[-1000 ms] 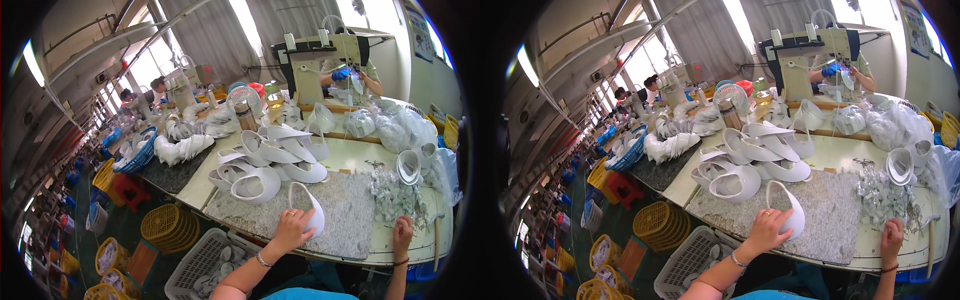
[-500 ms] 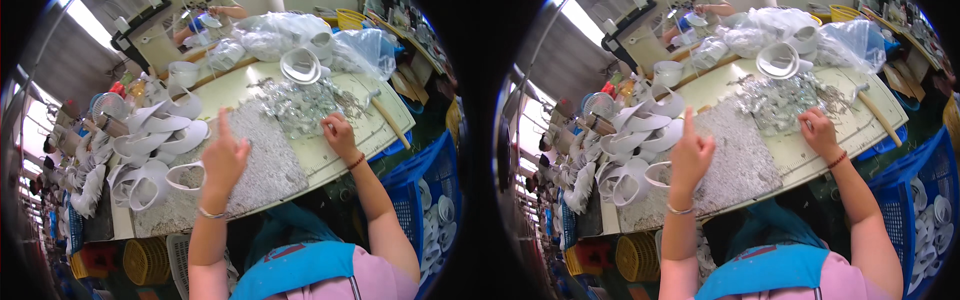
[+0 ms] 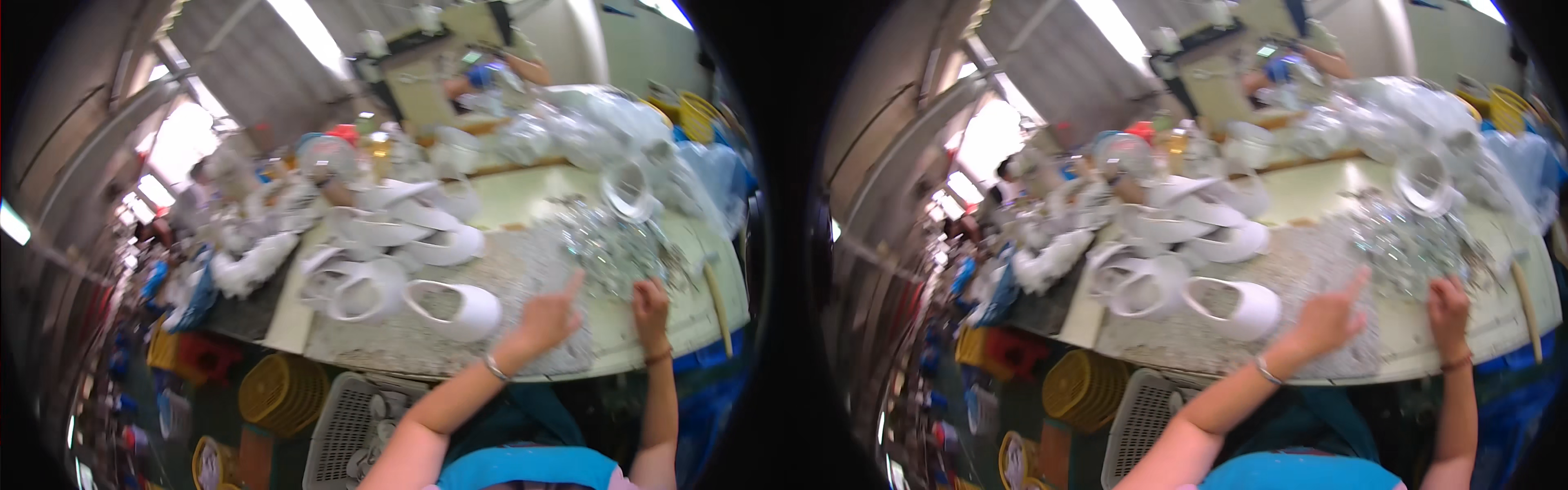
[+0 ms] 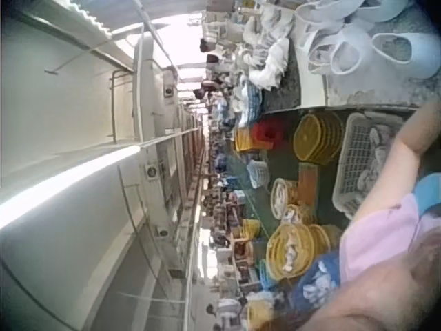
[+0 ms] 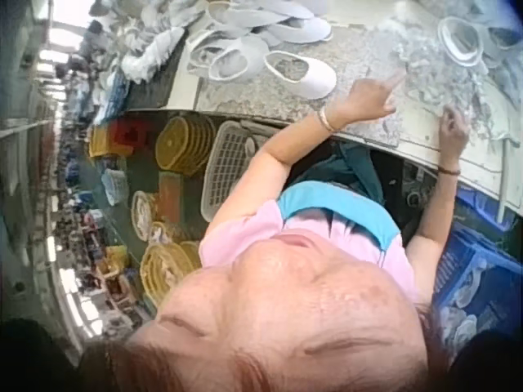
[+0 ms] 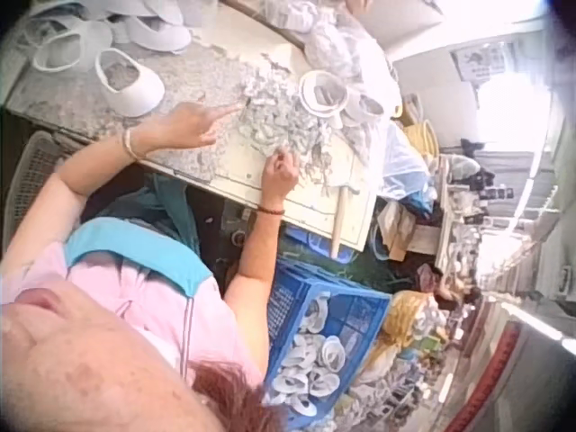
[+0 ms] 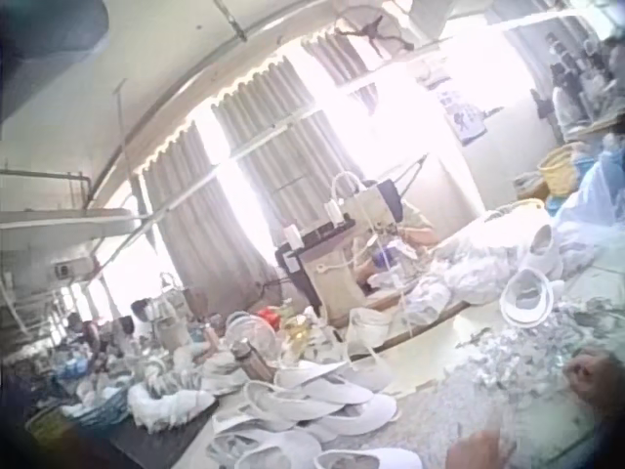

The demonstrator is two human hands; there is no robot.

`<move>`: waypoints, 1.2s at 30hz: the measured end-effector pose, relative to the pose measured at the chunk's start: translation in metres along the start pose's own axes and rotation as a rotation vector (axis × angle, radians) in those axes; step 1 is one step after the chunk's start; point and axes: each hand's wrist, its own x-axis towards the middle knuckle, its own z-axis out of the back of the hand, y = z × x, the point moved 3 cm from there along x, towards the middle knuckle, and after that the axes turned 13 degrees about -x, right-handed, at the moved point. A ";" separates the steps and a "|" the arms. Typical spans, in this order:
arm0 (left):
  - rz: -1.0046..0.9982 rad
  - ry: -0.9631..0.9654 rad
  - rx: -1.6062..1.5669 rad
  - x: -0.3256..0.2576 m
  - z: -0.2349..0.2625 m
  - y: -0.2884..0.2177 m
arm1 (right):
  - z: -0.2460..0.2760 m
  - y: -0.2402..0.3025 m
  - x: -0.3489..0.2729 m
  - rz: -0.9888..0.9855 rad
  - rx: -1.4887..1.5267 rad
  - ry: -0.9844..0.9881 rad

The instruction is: The person shapes shoe uppers by hand, inserts padding material into the heel sections, and hammers the components on a workbench.

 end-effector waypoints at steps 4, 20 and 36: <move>-0.125 -0.046 0.006 -0.026 -0.012 -0.019 | 0.003 0.000 -0.001 0.016 0.054 -0.009; -0.262 -0.047 -0.135 -0.059 -0.011 -0.009 | -0.010 -0.109 0.019 -0.111 -0.523 0.216; -0.355 -0.101 -0.127 -0.065 -0.018 -0.010 | 0.011 -0.137 -0.005 -0.138 -0.262 0.140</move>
